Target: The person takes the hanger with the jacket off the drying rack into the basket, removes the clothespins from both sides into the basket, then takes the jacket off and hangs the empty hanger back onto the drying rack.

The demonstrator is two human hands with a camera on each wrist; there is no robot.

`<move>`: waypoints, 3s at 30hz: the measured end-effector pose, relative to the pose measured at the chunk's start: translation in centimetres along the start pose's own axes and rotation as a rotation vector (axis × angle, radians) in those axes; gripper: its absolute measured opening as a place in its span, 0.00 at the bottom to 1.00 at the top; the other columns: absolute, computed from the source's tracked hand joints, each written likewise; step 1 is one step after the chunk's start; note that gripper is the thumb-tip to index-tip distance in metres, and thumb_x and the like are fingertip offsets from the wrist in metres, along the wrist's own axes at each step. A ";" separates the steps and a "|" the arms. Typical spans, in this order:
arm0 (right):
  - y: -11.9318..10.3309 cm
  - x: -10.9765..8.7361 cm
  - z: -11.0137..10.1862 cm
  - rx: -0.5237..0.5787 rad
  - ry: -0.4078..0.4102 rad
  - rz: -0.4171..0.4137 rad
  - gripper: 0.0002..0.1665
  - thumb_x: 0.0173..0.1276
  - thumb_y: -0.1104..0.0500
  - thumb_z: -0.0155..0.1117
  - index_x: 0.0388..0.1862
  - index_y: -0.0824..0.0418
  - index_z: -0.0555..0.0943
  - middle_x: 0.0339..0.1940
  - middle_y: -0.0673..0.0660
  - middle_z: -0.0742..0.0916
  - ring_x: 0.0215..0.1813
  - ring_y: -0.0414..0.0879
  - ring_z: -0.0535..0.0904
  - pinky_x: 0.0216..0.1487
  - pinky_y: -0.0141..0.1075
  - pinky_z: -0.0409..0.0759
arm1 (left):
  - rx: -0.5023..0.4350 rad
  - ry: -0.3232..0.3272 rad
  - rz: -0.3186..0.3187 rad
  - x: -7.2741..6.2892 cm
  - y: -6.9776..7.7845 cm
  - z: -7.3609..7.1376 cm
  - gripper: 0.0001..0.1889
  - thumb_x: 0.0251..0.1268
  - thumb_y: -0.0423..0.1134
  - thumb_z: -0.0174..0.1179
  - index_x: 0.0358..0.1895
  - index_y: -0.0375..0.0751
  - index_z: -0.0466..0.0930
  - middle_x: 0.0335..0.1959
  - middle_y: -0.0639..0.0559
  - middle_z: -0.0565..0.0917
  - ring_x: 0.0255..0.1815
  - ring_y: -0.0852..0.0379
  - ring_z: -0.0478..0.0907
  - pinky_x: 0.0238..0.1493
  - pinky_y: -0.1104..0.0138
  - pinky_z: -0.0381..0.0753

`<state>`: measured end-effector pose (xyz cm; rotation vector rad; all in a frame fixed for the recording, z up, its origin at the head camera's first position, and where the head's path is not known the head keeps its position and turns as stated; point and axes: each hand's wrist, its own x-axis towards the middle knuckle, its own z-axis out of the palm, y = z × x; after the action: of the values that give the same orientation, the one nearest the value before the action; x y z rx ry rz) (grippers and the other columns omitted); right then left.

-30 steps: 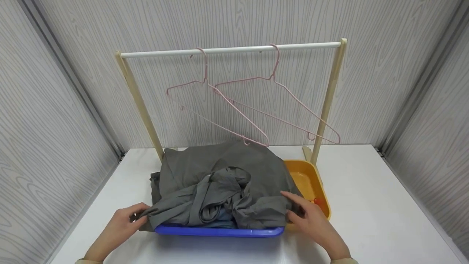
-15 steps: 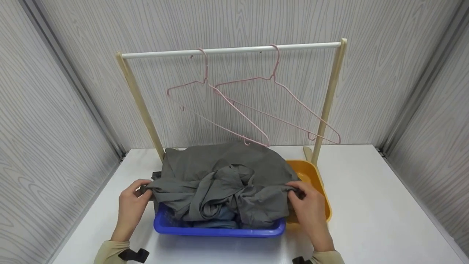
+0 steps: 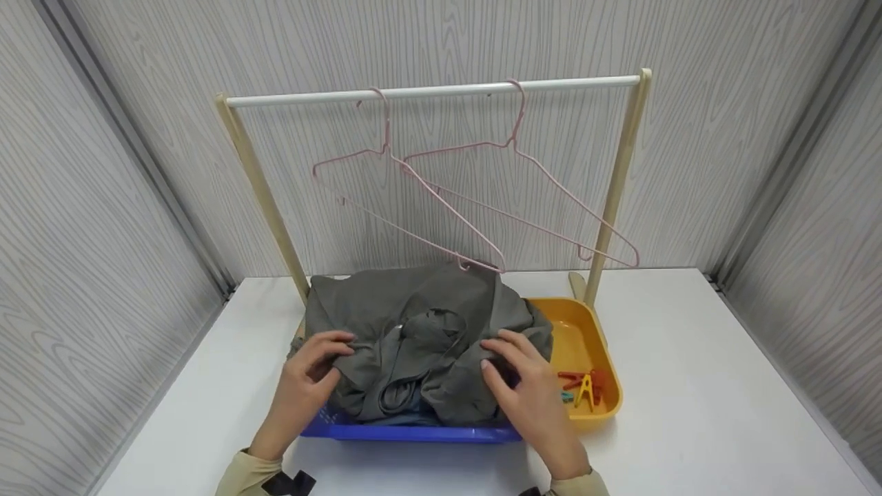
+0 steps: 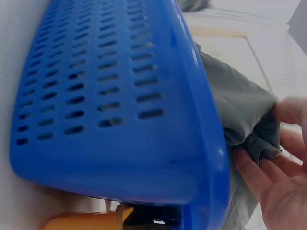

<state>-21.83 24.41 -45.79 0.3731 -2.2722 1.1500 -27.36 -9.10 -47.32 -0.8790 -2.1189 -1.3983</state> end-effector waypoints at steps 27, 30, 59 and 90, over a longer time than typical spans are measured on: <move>-1.7 -2.0 4.7 -0.272 -0.645 0.086 0.37 0.74 0.33 0.47 0.75 0.49 0.66 0.78 0.48 0.62 0.78 0.52 0.51 0.68 0.66 0.52 | 0.681 -0.702 -0.040 -2.5 2.8 5.5 0.48 0.60 0.80 0.35 0.79 0.57 0.51 0.80 0.54 0.47 0.71 0.42 0.64 0.73 0.49 0.48; -1.8 -2.0 4.7 -0.300 -0.690 0.102 0.39 0.74 0.31 0.45 0.75 0.49 0.66 0.78 0.48 0.62 0.79 0.52 0.49 0.67 0.67 0.51 | 0.697 -0.722 -0.043 -2.6 2.8 5.6 0.49 0.58 0.81 0.34 0.79 0.57 0.52 0.79 0.55 0.49 0.71 0.43 0.65 0.73 0.49 0.50; 1.9 2.1 -2.8 -0.157 -0.021 0.178 0.19 0.75 0.56 0.60 0.59 0.63 0.80 0.60 0.60 0.81 0.53 0.53 0.78 0.44 0.25 0.73 | 0.533 0.016 -0.566 0.0 -0.3 -8.0 0.20 0.70 0.55 0.58 0.50 0.42 0.79 0.38 0.48 0.78 0.26 0.53 0.72 0.26 0.59 0.70; 5.4 2.1 -1.4 -0.174 -0.159 0.354 0.16 0.71 0.62 0.62 0.56 0.64 0.82 0.47 0.63 0.84 0.44 0.54 0.77 0.47 0.46 0.74 | 0.006 -0.105 -0.642 -1.2 -5.4 -5.4 0.25 0.63 0.44 0.65 0.62 0.41 0.77 0.63 0.35 0.74 0.56 0.40 0.79 0.57 0.49 0.74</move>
<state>-25.60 28.76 -47.45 -0.0095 -2.6291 1.1089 -30.30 -15.94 -49.52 -0.2655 -2.6195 -1.6586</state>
